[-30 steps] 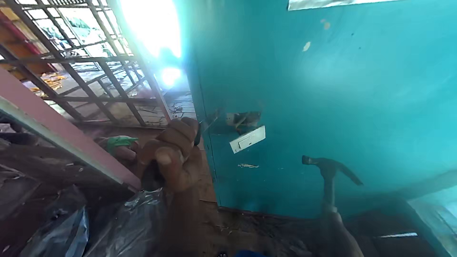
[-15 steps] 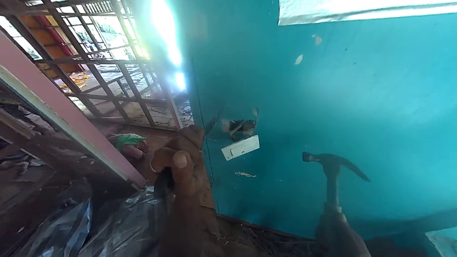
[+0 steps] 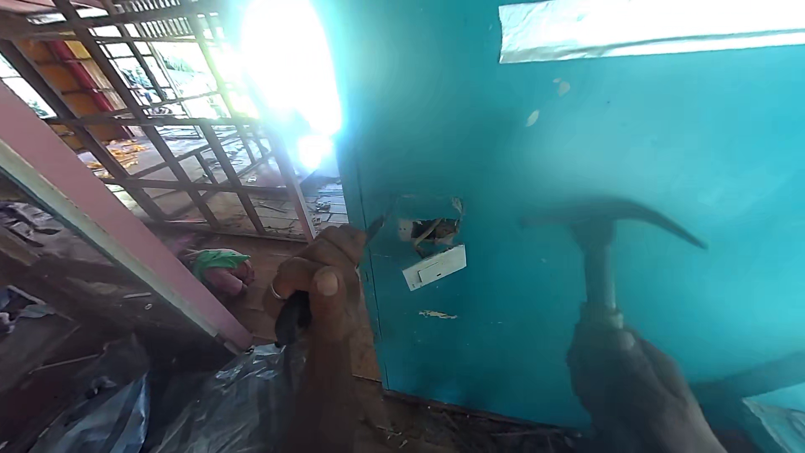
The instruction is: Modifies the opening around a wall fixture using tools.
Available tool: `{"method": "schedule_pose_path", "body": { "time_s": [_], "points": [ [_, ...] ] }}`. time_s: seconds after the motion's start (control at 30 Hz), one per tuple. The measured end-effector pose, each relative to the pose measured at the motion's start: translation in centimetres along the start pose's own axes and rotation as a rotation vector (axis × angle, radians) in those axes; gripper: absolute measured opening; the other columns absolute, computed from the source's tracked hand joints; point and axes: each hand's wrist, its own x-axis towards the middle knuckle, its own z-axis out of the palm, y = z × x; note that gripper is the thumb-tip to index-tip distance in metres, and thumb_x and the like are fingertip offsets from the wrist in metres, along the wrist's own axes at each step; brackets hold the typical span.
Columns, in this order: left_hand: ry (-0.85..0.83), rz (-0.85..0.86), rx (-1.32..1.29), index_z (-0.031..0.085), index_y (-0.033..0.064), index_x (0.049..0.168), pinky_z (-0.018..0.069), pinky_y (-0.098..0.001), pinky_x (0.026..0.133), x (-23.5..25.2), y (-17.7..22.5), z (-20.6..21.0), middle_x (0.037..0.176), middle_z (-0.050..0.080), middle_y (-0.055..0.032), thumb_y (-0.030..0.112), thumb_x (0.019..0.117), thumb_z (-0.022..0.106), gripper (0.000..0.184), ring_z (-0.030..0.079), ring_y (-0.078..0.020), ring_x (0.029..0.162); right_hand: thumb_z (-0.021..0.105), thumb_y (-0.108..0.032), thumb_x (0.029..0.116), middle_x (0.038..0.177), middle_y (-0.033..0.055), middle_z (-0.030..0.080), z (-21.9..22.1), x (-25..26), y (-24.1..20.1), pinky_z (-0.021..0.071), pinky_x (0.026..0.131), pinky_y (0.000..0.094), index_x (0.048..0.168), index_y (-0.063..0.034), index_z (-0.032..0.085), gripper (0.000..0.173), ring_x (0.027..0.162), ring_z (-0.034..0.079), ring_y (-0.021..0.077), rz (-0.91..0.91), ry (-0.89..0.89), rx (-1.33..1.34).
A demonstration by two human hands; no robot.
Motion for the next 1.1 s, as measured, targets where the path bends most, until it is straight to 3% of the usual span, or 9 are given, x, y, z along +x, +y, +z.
{"method": "schedule_pose_path", "body": {
  "time_s": [0.17, 0.43, 0.57, 0.7, 0.8, 0.9, 1.0, 1.07, 1.1],
  "points": [
    [-0.008, -0.039, -0.007, 0.056, 0.0203, 0.075, 0.0536, -0.0298, 0.063, 0.2, 0.0, -1.4, 0.059, 0.049, 0.0067, 0.032, 0.1014, 0.064, 0.030, 0.052, -0.0080, 0.055, 0.045, -0.058, 0.1049, 0.075, -0.0029, 0.064, 3.5, 1.9, -3.1, 0.0549, 0.044, 0.0272, 0.120, -0.0171, 0.059, 0.046, 0.053, 0.061, 0.0101, -0.278, -0.012, -0.152],
    [0.000, -0.030, -0.048, 0.056, 0.0179, 0.077, 0.0538, -0.0308, 0.064, -0.1, -0.4, -2.2, 0.060, 0.051, 0.0040, 0.028, 0.1032, 0.061, 0.029, 0.055, -0.0101, 0.058, 0.044, -0.057, 0.1059, 0.074, -0.0026, 0.062, 7.9, 1.6, -3.7, 0.0552, 0.043, 0.0285, 0.120, -0.0166, 0.059, 0.045, 0.052, 0.059, 0.0104, -0.294, 0.026, -0.139],
    [-0.037, -0.038, -0.089, 0.055, 0.0171, 0.079, 0.0546, -0.0315, 0.067, 0.2, -0.6, -2.6, 0.060, 0.050, 0.0042, 0.025, 0.1027, 0.061, 0.026, 0.054, -0.0095, 0.058, 0.054, -0.050, 0.1044, 0.080, -0.0023, 0.066, 9.3, 1.0, -2.7, 0.0584, 0.050, 0.0290, 0.121, -0.0163, 0.058, 0.038, 0.059, 0.064, 0.0117, -0.364, 0.089, -0.205],
    [-0.120, -0.081, -0.040, 0.059, 0.0180, 0.081, 0.0537, -0.0266, 0.066, 1.2, -0.7, -2.0, 0.066, 0.055, 0.0052, 0.027, 0.1034, 0.062, 0.024, 0.057, -0.0072, 0.063, 0.069, -0.039, 0.0981, 0.090, -0.0033, 0.067, 9.7, 1.5, -5.0, 0.0587, 0.056, 0.0242, 0.130, -0.0168, 0.055, 0.041, 0.068, 0.065, 0.0048, -0.417, 0.101, -0.591],
    [-0.148, -0.086, 0.003, 0.058, 0.0182, 0.081, 0.0513, -0.0237, 0.060, 2.0, -0.8, -0.7, 0.067, 0.055, 0.0063, 0.025, 0.1046, 0.059, 0.024, 0.056, -0.0047, 0.062, 0.065, -0.041, 0.0993, 0.084, 0.0027, 0.069, 9.6, 2.4, -8.9, 0.0546, 0.056, 0.0236, 0.123, -0.0083, 0.062, 0.040, 0.066, 0.063, 0.0041, -0.564, 0.115, -1.005],
    [-0.073, -0.131, 0.209, 0.063, 0.0232, 0.086, 0.0530, -0.0159, 0.059, 3.0, -0.9, 0.3, 0.074, 0.062, 0.0152, 0.027, 0.0998, 0.065, 0.015, 0.060, 0.0053, 0.067, 0.057, -0.042, 0.1022, 0.075, -0.0029, 0.063, 10.4, 3.0, -14.3, 0.0501, 0.050, 0.0251, 0.118, -0.0115, 0.061, 0.034, 0.061, 0.060, 0.0045, -0.799, 0.070, -1.285],
    [-0.132, -0.192, 0.426, 0.067, 0.0082, 0.100, 0.0560, -0.0152, 0.076, 3.9, -0.5, 0.6, 0.084, 0.069, 0.0104, 0.017, 0.0886, 0.076, 0.017, 0.066, 0.0069, 0.083, 0.059, -0.040, 0.0973, 0.067, -0.0078, 0.054, 12.6, 2.5, -19.7, 0.0398, 0.040, 0.0259, 0.106, -0.0151, 0.062, 0.027, 0.050, 0.052, 0.0056, -0.900, 0.047, -1.460],
    [-0.257, -0.248, 0.646, 0.069, -0.0055, 0.094, 0.0521, -0.0182, 0.073, 5.3, 1.2, 1.8, 0.079, 0.068, -0.0040, 0.007, 0.0878, 0.072, 0.014, 0.064, 0.0001, 0.077, 0.064, -0.039, 0.0969, 0.067, -0.0056, 0.056, 15.1, 1.5, -23.7, 0.0426, 0.047, 0.0259, 0.104, -0.0143, 0.065, 0.026, 0.054, 0.057, 0.0084, -0.736, -0.024, -1.540],
    [-0.291, -0.244, 0.688, 0.068, -0.0062, 0.092, 0.0521, -0.0173, 0.072, 5.7, 1.5, 2.1, 0.078, 0.067, -0.0059, 0.005, 0.0878, 0.070, 0.012, 0.063, -0.0005, 0.075, 0.066, -0.036, 0.0968, 0.069, -0.0016, 0.060, 16.1, 1.2, -24.9, 0.0443, 0.051, 0.0269, 0.105, -0.0116, 0.065, 0.025, 0.058, 0.060, 0.0119, -0.668, -0.039, -1.572]
  ]
}}
